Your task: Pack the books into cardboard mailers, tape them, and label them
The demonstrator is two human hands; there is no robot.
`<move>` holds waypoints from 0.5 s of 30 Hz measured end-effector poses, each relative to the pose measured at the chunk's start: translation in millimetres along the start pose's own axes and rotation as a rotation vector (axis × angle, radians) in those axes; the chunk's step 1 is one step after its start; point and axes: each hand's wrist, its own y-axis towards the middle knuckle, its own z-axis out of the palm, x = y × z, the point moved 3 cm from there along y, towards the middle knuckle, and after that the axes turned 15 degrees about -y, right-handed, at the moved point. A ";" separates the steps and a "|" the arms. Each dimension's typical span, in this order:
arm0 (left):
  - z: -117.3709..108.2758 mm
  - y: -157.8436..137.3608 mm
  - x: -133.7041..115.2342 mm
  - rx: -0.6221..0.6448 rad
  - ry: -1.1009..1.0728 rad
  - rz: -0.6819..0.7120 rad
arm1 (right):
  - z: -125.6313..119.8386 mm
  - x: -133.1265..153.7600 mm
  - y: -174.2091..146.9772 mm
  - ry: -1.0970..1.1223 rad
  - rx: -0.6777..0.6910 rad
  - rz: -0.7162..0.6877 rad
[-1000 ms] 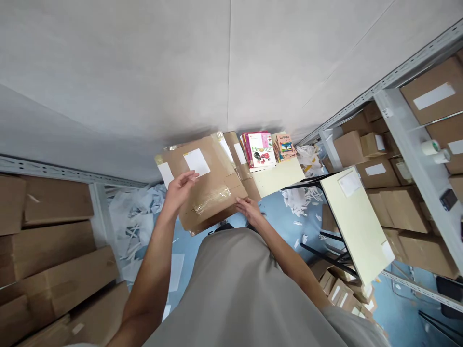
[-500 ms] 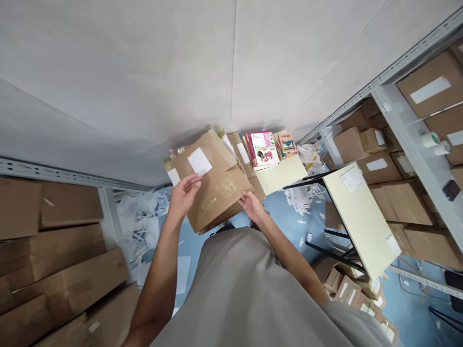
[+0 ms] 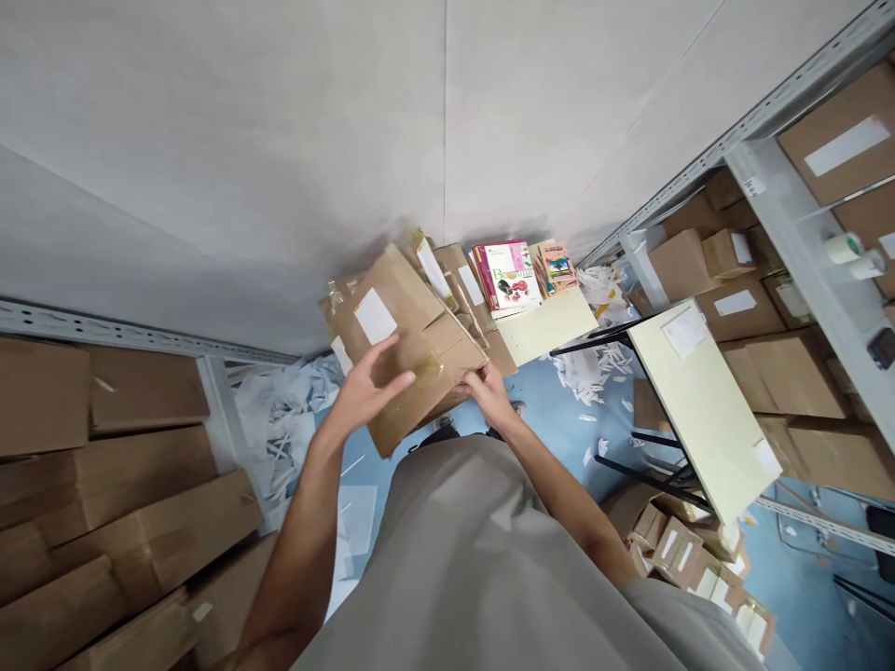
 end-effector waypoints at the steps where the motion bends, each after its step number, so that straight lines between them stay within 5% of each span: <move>1: 9.3 -6.8 -5.2 0.089 0.059 0.017 | -0.2 -0.7 1.5 0.025 -0.007 0.000; 4: 40.7 -22.8 -12.0 0.228 0.245 0.105 | -3.8 -4.7 7.5 0.097 -0.027 0.015; 9: 62.2 -18.6 -7.8 0.153 0.357 0.213 | -18.4 -18.7 16.6 0.036 -0.019 -0.028; 15: 44.6 -1.8 -37.2 0.119 0.395 0.245 | -29.4 -53.9 31.9 -0.934 0.230 -0.297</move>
